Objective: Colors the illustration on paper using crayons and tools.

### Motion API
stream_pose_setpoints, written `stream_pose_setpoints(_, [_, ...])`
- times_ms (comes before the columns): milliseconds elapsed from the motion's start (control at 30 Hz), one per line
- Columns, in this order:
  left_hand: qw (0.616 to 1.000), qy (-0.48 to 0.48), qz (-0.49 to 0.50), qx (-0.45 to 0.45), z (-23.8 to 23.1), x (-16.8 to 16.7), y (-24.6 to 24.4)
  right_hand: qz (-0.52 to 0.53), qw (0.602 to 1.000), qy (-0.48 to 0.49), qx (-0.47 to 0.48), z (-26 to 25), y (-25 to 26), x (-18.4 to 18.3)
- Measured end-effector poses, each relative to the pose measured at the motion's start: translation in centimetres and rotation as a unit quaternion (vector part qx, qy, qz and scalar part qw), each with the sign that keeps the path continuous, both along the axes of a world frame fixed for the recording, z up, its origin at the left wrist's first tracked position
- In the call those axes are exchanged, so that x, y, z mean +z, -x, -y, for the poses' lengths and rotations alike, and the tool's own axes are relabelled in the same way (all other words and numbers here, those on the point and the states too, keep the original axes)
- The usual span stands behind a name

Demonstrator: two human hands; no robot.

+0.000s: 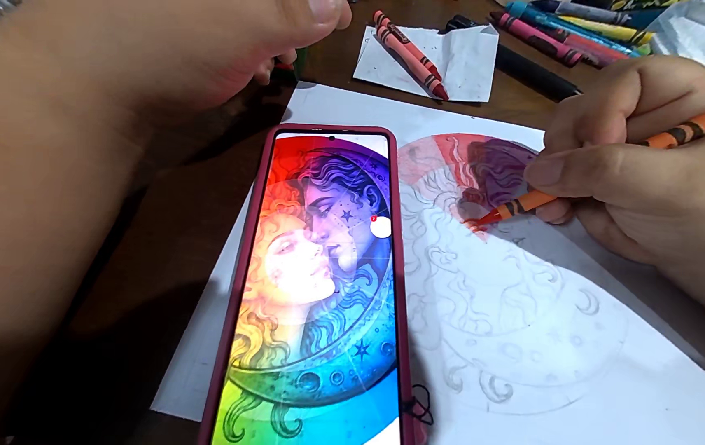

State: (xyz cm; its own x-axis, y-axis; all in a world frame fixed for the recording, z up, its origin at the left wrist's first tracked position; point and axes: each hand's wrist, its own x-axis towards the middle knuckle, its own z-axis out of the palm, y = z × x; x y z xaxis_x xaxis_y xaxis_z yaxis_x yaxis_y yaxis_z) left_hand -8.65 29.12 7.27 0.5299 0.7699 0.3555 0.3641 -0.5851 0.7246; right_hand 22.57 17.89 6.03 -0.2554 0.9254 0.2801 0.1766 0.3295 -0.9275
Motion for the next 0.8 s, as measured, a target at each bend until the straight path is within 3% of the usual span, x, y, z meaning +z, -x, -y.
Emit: stream_pose_setpoints(800, [1.000, 0.005, 0.001, 0.002, 0.15, 0.13, -0.08, -0.003, 1.000, -0.015, 0.016, -0.10, -0.24, -0.19])
